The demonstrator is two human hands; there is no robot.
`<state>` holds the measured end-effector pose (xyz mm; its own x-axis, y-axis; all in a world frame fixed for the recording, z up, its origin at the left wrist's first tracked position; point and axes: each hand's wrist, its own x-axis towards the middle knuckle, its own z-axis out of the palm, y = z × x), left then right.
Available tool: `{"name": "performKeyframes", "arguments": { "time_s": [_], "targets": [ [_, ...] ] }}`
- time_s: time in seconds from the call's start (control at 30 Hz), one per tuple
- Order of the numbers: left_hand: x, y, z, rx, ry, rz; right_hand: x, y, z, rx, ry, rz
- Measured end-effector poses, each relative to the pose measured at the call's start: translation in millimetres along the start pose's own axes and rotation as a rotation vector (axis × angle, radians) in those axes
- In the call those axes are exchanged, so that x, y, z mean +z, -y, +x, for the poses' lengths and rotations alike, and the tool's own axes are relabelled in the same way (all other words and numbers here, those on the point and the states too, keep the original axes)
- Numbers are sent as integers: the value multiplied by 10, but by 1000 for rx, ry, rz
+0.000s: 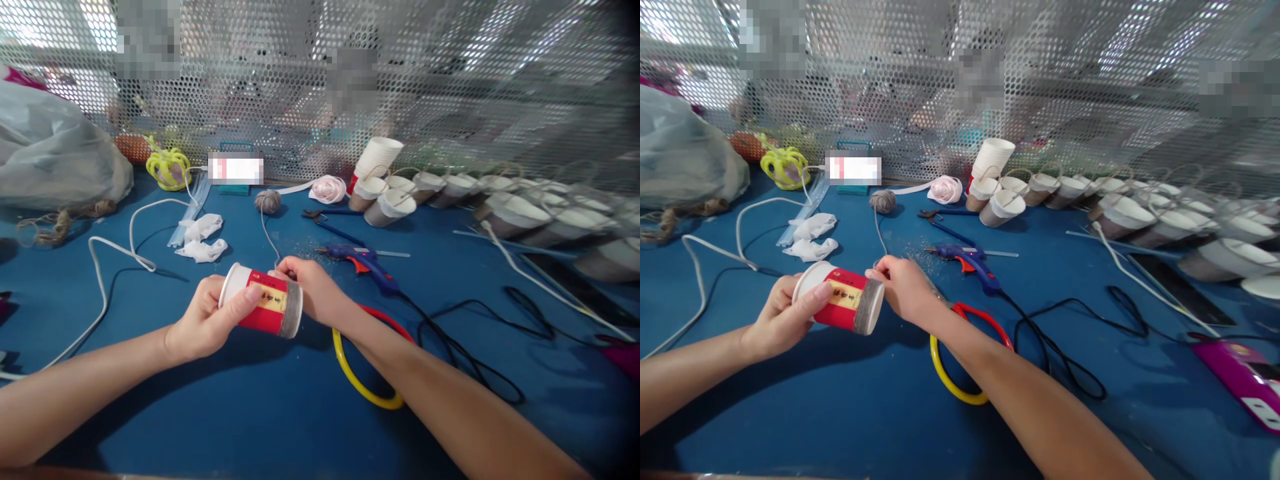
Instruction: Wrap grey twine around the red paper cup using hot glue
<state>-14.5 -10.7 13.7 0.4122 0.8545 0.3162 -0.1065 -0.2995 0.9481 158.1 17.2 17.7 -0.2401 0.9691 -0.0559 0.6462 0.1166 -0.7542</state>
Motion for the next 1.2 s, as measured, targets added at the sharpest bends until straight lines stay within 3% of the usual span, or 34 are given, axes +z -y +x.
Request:
{"name": "performKeyframes", "arguments": {
  "time_s": [0.43,0.67,0.73,0.87,1.0,1.07,1.1,1.2],
  "targets": [
    [-20,7,31,236,51,187,3,-29,24,-15,-2,7],
    [-45,52,91,349,70,335,-392,55,10,14,-173,-66],
    [-51,69,100,373,102,358,-484,112,-66,19,-119,19],
    [-71,110,108,399,113,400,-456,174,-234,55,129,314],
    [-92,116,125,457,176,417,-317,122,-322,72,104,456],
    [-94,107,137,390,241,366,-287,86,-352,59,57,465],
    [-93,105,144,291,263,304,-281,73,-371,48,47,445],
    [-80,122,175,-169,245,-70,-260,58,-442,-21,30,300]
  ]
}}
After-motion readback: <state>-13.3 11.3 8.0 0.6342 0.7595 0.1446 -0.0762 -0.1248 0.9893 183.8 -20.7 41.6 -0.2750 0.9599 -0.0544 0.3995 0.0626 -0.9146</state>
